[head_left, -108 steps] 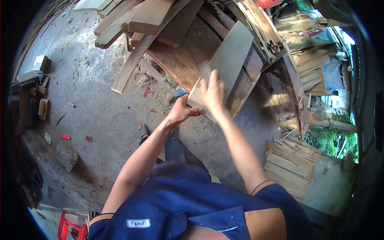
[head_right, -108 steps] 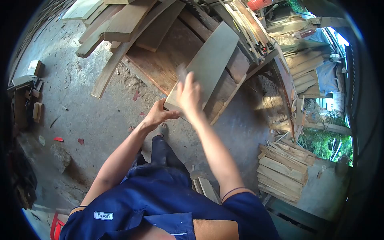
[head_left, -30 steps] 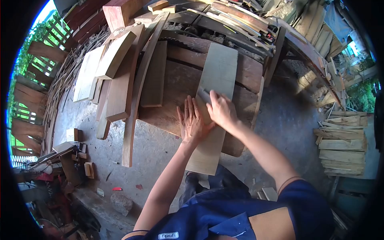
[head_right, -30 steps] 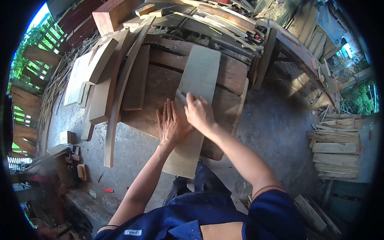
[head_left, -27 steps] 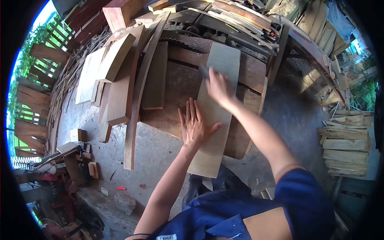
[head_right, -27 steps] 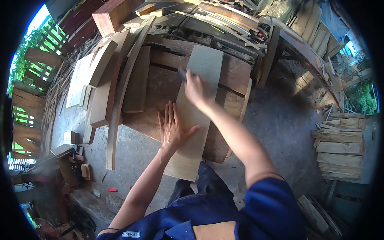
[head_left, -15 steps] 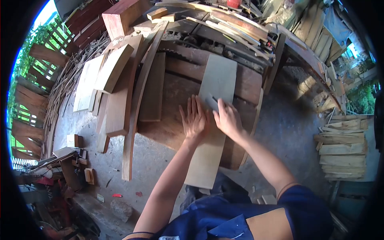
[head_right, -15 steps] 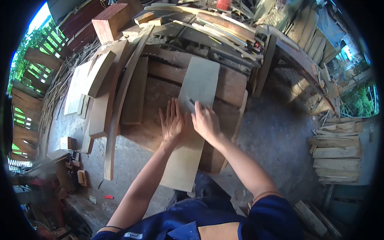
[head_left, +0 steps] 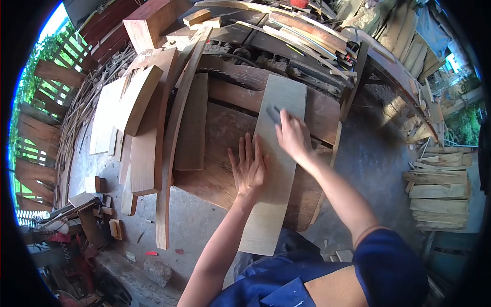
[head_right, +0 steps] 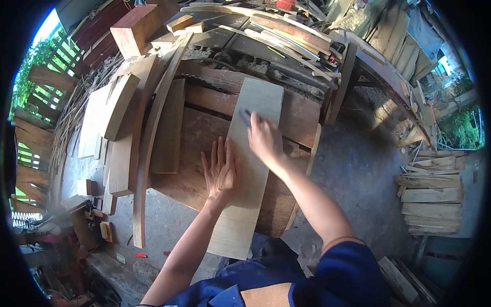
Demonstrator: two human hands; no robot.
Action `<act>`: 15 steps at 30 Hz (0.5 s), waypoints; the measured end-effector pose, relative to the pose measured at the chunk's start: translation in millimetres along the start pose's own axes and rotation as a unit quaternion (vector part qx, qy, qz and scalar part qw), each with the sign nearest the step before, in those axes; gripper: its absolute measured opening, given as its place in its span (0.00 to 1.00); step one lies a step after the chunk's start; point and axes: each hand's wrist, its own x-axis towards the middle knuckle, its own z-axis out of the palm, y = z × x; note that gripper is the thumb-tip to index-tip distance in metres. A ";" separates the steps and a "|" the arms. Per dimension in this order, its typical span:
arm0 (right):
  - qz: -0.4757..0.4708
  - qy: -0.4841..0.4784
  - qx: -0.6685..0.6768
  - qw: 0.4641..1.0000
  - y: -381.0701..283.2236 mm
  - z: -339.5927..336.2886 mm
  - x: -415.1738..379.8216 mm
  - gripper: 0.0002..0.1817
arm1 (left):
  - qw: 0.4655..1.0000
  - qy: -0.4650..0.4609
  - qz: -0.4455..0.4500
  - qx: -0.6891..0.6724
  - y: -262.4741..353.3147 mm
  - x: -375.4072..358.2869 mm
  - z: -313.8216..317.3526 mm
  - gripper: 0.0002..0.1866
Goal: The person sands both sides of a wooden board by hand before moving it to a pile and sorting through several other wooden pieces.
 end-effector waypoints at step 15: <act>0.007 0.042 0.014 0.999 21.2 0.0 9.6 0.24 | 1.000 0.013 -0.005 -0.011 0.0 0.4 1.6 0.32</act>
